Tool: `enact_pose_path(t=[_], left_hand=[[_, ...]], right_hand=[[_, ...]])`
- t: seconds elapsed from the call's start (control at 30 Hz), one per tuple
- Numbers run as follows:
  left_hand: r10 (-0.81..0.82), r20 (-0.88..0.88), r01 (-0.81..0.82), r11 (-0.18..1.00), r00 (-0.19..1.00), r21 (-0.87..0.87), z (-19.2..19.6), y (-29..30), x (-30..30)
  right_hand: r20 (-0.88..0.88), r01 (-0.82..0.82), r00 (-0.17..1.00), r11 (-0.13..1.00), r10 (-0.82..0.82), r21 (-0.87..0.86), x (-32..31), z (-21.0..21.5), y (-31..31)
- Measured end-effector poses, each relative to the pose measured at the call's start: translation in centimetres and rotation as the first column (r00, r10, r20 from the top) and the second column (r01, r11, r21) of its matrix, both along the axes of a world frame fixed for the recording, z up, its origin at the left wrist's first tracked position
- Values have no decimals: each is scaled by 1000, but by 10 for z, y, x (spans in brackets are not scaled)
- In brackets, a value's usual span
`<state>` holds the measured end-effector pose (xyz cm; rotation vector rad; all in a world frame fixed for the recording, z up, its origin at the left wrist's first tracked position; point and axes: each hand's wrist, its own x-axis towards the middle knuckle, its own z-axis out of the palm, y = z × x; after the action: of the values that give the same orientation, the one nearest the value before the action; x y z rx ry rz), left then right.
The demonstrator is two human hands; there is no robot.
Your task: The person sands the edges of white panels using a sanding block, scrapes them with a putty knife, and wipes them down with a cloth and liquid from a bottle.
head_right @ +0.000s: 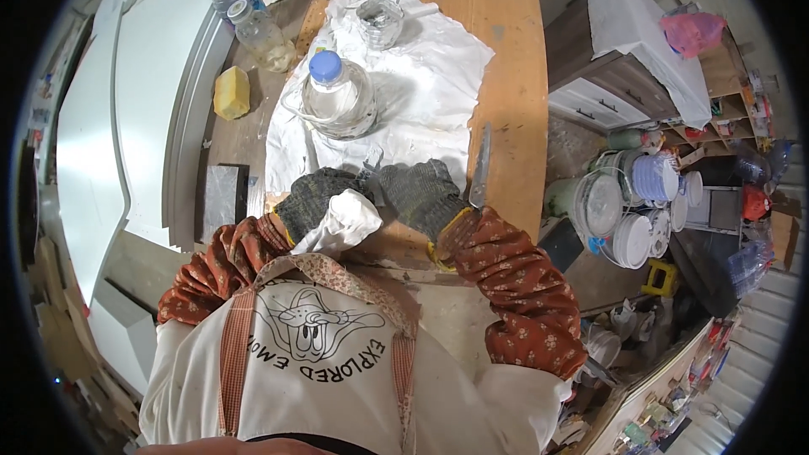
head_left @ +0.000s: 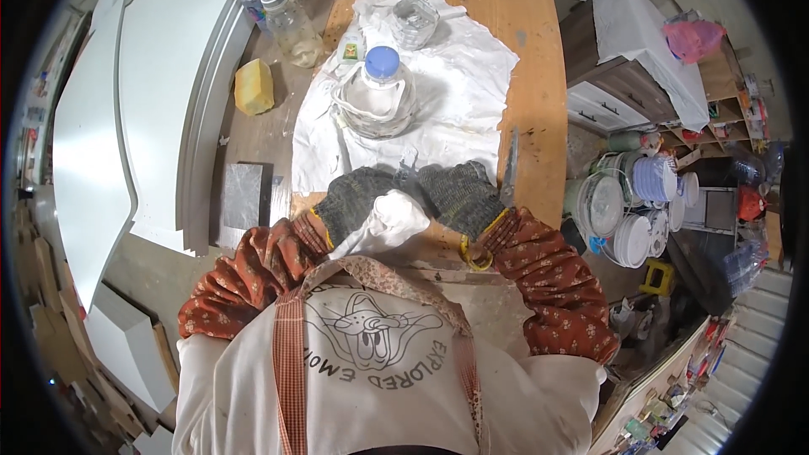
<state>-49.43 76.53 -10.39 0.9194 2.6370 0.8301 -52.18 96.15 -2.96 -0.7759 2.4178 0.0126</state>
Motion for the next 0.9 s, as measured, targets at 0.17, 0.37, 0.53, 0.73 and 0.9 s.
enact_pose_path(t=[0.17,0.37,0.53,0.73,0.9], left_hand=[[48,-16,-49,995,999,-90,-5,5,2],[23,-93,-29,998,995,-63,12,18,1],[-29,-32,29,1000,999,-8,38,13,8],[-1,181,-3,1000,984,20,12,3,6],[-118,545,-117,918,830,378,7,-3,5]], right_hand=[[-81,98,990,974,-116,-205,6,-12,4],[-165,191,968,981,-191,-18,-9,-27,-3],[-138,125,980,984,-142,-125,-12,-23,5],[-27,147,988,973,-154,-175,23,8,14],[-21,133,990,983,-136,-127,14,0,8]])
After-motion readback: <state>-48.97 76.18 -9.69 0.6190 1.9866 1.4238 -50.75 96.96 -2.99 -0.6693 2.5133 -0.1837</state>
